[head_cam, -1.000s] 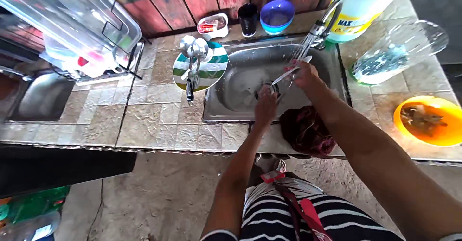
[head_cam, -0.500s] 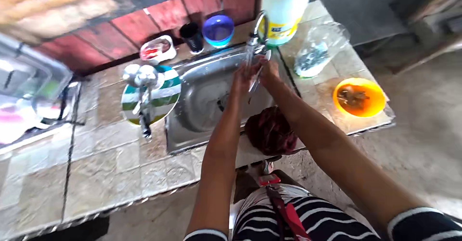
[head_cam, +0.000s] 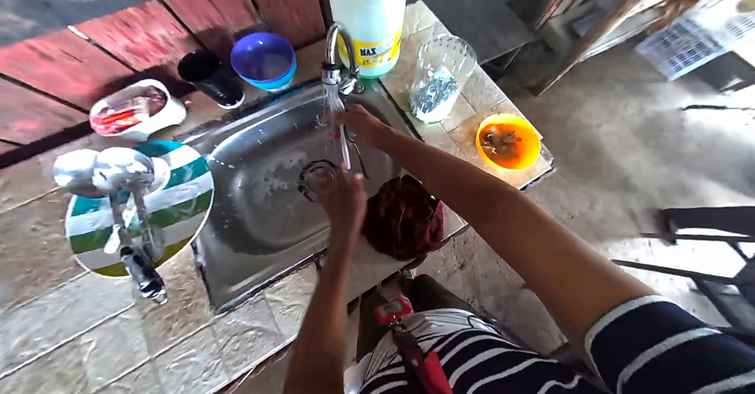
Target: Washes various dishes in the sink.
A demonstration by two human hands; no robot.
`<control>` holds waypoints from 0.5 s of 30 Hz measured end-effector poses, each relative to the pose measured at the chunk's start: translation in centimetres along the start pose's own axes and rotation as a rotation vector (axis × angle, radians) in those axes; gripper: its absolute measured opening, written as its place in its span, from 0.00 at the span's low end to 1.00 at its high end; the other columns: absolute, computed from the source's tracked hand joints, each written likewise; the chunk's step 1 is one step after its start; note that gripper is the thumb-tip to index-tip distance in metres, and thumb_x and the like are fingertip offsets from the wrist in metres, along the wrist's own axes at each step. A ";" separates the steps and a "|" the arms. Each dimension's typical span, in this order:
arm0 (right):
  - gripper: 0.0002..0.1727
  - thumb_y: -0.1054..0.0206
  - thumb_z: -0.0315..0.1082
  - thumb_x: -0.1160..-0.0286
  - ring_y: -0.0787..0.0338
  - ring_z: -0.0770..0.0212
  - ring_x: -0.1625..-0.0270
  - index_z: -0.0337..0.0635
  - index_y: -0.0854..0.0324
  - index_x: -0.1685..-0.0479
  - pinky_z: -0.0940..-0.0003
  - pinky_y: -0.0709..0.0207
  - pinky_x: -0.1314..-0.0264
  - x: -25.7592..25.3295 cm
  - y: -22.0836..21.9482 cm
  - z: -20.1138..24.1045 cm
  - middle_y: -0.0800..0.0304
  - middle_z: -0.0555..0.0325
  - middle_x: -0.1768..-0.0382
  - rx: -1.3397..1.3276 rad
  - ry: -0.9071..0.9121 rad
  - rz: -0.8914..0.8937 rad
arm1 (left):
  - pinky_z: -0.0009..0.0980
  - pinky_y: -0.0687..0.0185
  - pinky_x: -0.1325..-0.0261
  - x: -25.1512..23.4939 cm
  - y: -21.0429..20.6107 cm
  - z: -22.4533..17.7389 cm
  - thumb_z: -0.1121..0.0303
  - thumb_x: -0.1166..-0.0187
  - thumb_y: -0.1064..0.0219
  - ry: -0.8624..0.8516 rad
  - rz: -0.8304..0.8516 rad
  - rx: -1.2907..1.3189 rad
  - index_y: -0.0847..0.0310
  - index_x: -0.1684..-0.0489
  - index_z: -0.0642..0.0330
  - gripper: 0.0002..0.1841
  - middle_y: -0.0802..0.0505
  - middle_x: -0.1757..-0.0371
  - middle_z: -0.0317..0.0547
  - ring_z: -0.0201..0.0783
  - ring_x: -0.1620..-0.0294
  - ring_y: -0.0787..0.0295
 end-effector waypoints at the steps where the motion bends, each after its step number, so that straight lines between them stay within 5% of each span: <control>1: 0.15 0.47 0.32 0.09 0.12 0.64 0.67 0.30 0.26 0.36 0.68 0.13 0.58 0.1 0.5 0.0 0.13 0.53 0.63 -0.014 0.000 -0.031 | 0.80 0.59 0.19 2.2 -0.6 -3.3 0.49 0.11 0.44 -0.088 -0.003 0.000 0.33 0.13 0.56 0.31 0.30 0.16 0.73 0.77 0.12 0.47; 3: 0.18 0.43 0.38 0.10 0.09 0.64 0.62 0.35 0.23 0.34 0.67 0.12 0.55 0.1 2.1 -1.1 0.10 0.55 0.61 0.032 -0.043 -0.084 | 0.82 0.55 0.22 6.7 -3.3 -9.1 0.39 0.19 0.40 -0.209 0.086 -0.093 0.24 0.20 0.52 0.34 0.22 0.20 0.65 0.75 0.15 0.39; 4: 0.20 0.43 0.41 0.10 0.08 0.63 0.59 0.37 0.23 0.31 0.65 0.12 0.52 -0.4 2.3 -1.9 0.09 0.54 0.57 0.088 -0.068 -0.072 | 0.85 0.62 0.22 8.1 -5.0 -10.4 0.37 0.22 0.40 -0.239 0.141 -0.125 0.24 0.19 0.48 0.36 0.24 0.16 0.59 0.74 0.12 0.46; 5: 0.21 0.42 0.43 0.11 0.08 0.63 0.58 0.39 0.23 0.31 0.65 0.13 0.52 -1.1 2.3 -2.5 0.08 0.55 0.57 0.146 -0.072 -0.060 | 0.85 0.69 0.20 8.9 -6.2 -10.6 0.38 0.21 0.37 -0.278 0.168 -0.117 0.26 0.16 0.46 0.35 0.27 0.13 0.55 0.73 0.08 0.52; 7: 0.19 0.42 0.43 0.12 0.07 0.64 0.60 0.39 0.23 0.35 0.65 0.12 0.51 -1.5 1.7 -2.1 0.07 0.58 0.62 0.216 -0.054 -0.057 | 0.75 0.58 0.14 9.6 -4.8 -8.4 0.47 0.18 0.36 -0.342 0.070 -0.101 0.21 0.20 0.47 0.29 0.20 0.17 0.47 0.62 0.09 0.40; 12: 0.12 0.42 0.38 0.13 0.07 0.66 0.63 0.41 0.22 0.42 0.66 0.11 0.49 0.0 0.9 -1.1 0.10 0.66 0.69 0.197 -0.041 -0.095 | 0.54 0.27 0.24 15.5 6.4 8.1 0.51 0.16 0.41 -0.215 -0.473 -0.269 0.06 0.42 0.43 0.18 0.08 0.31 0.35 0.43 0.26 0.15; 15: 0.09 0.43 0.33 0.12 0.08 0.66 0.67 0.41 0.23 0.44 0.69 0.11 0.54 0.7 0.9 -1.5 0.11 0.65 0.73 0.105 -0.075 -0.111 | 0.61 0.35 0.17 18.2 11.9 20.9 0.53 0.13 0.42 0.054 -0.380 -0.265 0.09 0.42 0.59 0.21 0.12 0.28 0.54 0.57 0.20 0.22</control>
Point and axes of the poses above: each hand's wrist, its own x-axis away from the middle knuckle, its own y-axis out of the back of the hand, z = x × y, the point moved 10 cm from there along -x, towards the middle knuckle
